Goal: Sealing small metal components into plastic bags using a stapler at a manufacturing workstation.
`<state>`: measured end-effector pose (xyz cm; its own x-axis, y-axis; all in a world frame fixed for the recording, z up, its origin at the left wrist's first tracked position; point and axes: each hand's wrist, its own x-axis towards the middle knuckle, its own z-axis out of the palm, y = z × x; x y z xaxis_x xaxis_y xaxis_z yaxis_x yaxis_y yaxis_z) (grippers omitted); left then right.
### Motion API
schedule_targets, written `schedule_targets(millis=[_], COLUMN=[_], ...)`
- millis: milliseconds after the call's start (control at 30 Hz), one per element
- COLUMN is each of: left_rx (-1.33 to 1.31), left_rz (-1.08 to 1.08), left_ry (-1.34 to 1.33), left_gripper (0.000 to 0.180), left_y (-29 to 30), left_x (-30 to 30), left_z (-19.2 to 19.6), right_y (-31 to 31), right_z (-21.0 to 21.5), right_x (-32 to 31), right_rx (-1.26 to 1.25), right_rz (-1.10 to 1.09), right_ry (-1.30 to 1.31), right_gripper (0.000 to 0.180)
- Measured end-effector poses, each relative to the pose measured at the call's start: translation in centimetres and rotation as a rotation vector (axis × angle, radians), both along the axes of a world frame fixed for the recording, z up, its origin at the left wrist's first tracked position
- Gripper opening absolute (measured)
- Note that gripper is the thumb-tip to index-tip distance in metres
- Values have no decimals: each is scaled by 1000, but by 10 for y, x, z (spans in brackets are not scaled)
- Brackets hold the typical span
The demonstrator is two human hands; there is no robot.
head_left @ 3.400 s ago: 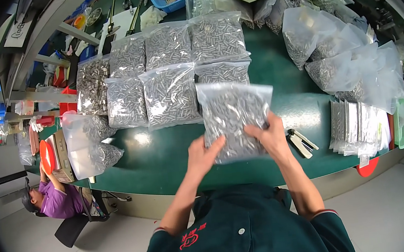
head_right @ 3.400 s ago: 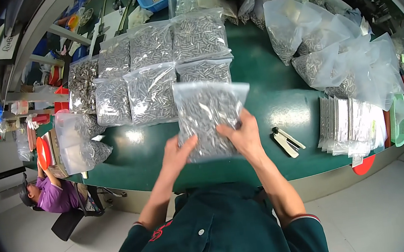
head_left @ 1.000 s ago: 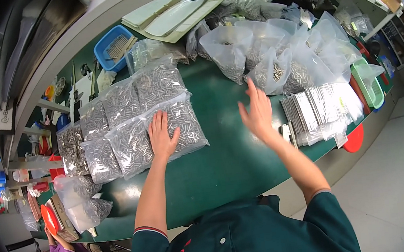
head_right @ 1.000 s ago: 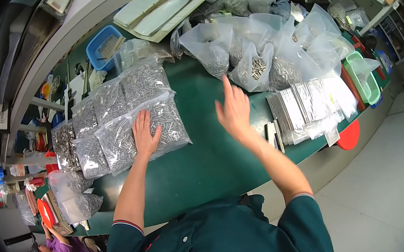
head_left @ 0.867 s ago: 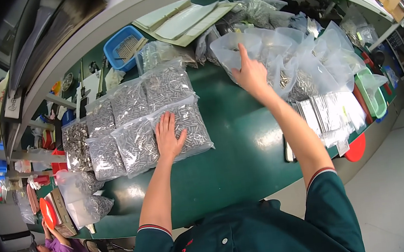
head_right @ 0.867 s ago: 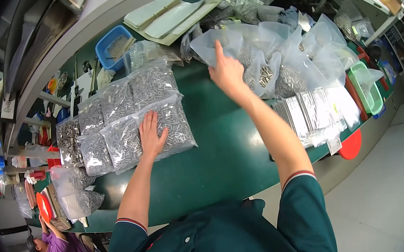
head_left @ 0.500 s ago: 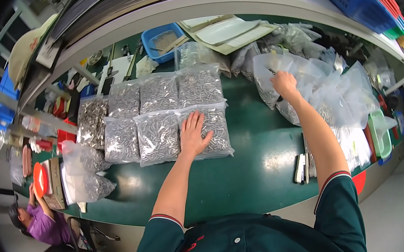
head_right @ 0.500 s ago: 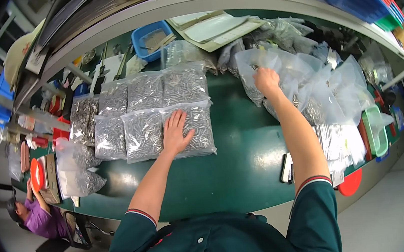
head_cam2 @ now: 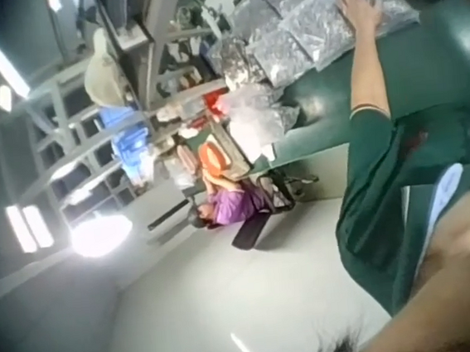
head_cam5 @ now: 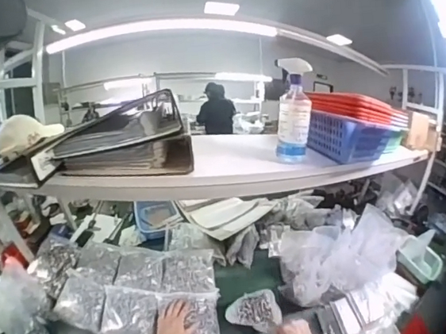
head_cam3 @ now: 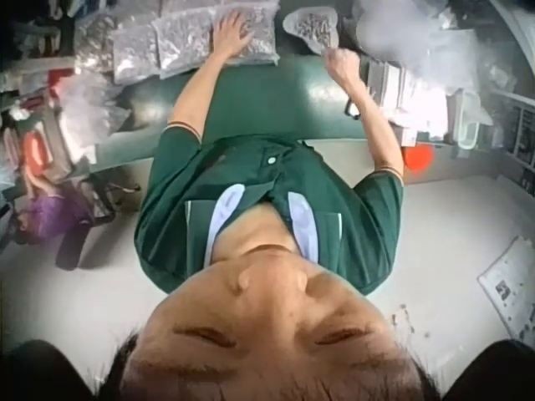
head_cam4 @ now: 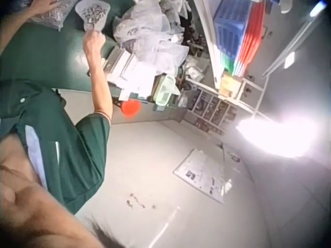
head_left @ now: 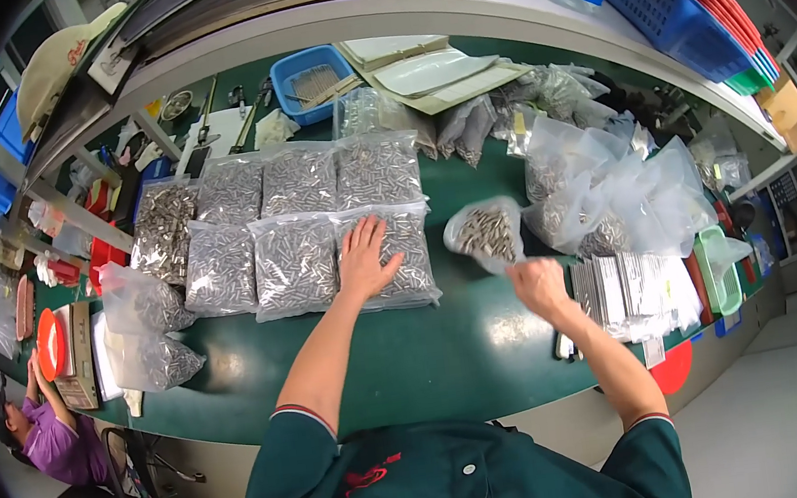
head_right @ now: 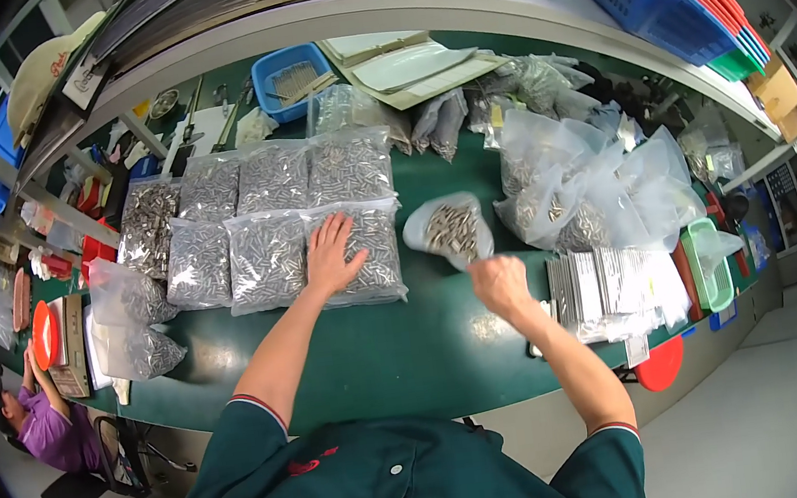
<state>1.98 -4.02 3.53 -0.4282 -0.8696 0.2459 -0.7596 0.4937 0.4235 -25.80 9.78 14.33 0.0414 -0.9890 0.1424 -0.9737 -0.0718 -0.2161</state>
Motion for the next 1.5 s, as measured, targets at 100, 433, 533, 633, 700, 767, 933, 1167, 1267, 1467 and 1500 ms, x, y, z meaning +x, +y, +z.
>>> schedule_targets(millis=[100,433,533,633,700,767,933,1167,1267,1467,1500], left_rx=[-4,247,195,191,244,404,403,840,912,693,660], left_rz=[-15,-432,-405,-341,-317,-274,-140,197,-81,-154,-175], left_ry=[285,-208,-193,42,127,149,192,515,651,613,614], left_gripper=[72,19,6,13,12,12,9,18,39,52,50], left_y=[19,162,175,172,168,164,185,229,238,250,251], left_x=[-27,-35,-23,-5,1,9,59,124,138,142,138], left_z=[16,113,105,90,101,129,158,107,109,93,88], right_y=[52,163,169,164,160,151,134,144,148,182,182], right_z=[-6,7,8,21,37,53,65,32,34,10,4], right_x=[12,41,41,36,26,24,57,116,118,122,124], right_rx=[76,138,120,143,69,35,76,49,108,107,113], right_rz=[3,351,375,426,408,384,562,696,624,251,247], right_ry=[-78,-4,16,82,67,44,-41,-100,-245,-707,-707], right_gripper=[29,19,15,4,7,13,20,21,19,59,59])
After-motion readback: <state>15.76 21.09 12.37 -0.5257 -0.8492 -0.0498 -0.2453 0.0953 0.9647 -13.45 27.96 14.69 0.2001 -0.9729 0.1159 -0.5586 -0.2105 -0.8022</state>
